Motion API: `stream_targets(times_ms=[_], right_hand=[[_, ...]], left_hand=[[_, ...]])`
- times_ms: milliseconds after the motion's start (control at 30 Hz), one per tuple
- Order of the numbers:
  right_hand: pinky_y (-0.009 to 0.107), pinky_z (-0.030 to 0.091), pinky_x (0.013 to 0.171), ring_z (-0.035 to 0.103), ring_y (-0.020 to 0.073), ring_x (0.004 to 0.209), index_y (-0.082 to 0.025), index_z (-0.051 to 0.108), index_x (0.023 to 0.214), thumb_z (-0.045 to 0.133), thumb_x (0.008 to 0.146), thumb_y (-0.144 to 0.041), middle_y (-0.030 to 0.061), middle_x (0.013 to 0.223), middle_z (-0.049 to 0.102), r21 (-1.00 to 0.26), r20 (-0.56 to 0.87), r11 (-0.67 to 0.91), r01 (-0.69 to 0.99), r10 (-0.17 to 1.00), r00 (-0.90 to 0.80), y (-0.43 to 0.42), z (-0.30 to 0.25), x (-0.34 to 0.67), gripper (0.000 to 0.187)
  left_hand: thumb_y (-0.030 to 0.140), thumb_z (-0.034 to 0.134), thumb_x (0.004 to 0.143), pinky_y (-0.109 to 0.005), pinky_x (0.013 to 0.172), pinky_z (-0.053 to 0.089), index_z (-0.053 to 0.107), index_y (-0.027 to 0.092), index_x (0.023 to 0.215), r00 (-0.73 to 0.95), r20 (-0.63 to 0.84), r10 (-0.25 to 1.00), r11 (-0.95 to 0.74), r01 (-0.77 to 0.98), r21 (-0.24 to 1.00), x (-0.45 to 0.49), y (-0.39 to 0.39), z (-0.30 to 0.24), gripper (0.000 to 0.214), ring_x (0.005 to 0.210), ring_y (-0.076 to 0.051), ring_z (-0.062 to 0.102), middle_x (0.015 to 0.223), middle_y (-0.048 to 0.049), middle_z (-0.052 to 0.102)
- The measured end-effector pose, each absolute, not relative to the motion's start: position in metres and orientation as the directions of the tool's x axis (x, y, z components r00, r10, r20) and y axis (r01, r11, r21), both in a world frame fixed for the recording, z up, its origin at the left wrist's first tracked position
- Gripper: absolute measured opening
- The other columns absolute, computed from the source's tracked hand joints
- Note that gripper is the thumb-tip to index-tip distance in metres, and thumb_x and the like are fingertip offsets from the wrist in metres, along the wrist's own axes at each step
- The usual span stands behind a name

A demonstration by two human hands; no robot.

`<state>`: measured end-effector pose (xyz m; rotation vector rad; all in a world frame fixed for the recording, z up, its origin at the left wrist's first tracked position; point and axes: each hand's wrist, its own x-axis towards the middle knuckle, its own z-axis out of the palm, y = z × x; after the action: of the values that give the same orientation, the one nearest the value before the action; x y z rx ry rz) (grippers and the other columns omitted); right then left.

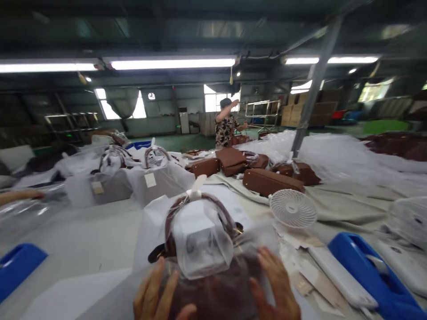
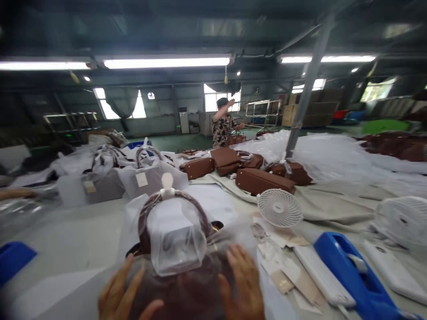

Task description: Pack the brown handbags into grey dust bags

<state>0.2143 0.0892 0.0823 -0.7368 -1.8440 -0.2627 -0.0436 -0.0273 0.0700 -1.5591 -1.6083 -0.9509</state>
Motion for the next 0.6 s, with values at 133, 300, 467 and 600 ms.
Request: stream_targets(times_ms=[133, 300, 467, 600], right_hand=[[0.054, 0.043, 0.111, 0.053, 0.0316, 0.131, -0.020, 0.047, 0.146, 0.052, 0.099, -0.042, 0.0140, 0.139, 0.058, -0.466, 0.800, 0.609, 0.641, 0.600, 0.011, 0.108, 0.069, 0.236, 0.052], [0.061, 0.029, 0.118, 0.043, 0.0381, 0.140, -0.007, 0.052, 0.141, 0.035, 0.090, -0.077, 0.0217, 0.146, 0.051, -0.875, 0.364, 0.294, 0.384, 0.923, 0.123, 0.136, 0.040, 0.221, 0.088], [0.064, 0.022, 0.120, 0.045, 0.0432, 0.136, -0.007, 0.066, 0.121, 0.031, 0.080, -0.090, 0.0241, 0.130, 0.064, -0.963, 0.222, 0.201, 0.179, 0.969, 0.107, 0.146, 0.028, 0.205, 0.099], [0.055, 0.043, 0.110, 0.060, 0.0366, 0.120, -0.012, 0.068, 0.116, 0.030, 0.088, -0.082, 0.0196, 0.120, 0.070, -0.949, 0.283, 0.266, 0.171, 0.956, 0.083, 0.144, 0.036, 0.200, 0.085]], left_hand=[[0.048, 0.079, 0.077, -0.058, 0.116, 0.033, 0.023, 0.024, 0.156, -0.391, 0.836, 0.386, 0.210, 0.919, 0.333, -0.071, -0.050, 0.063, 0.101, 0.140, -0.039, 0.041, 0.157, -0.0194, 0.037], [0.072, 0.063, 0.075, -0.065, 0.117, 0.028, 0.003, 0.016, 0.157, -0.728, 0.395, 0.559, 0.263, 0.609, 0.748, -0.106, -0.057, 0.029, 0.116, 0.148, -0.043, 0.025, 0.161, -0.0240, 0.022], [0.071, 0.059, 0.074, -0.050, 0.110, 0.045, 0.025, 0.008, 0.151, -0.636, 0.036, 0.771, 0.219, 0.318, 0.923, -0.103, -0.051, 0.012, 0.106, 0.130, -0.038, 0.055, 0.137, -0.0232, 0.058], [0.074, 0.056, 0.070, -0.053, 0.104, 0.051, 0.056, 0.010, 0.129, -0.678, -0.047, 0.734, 0.405, 0.381, 0.831, -0.091, -0.053, 0.008, 0.086, 0.117, -0.041, 0.063, 0.106, -0.0160, 0.072]])
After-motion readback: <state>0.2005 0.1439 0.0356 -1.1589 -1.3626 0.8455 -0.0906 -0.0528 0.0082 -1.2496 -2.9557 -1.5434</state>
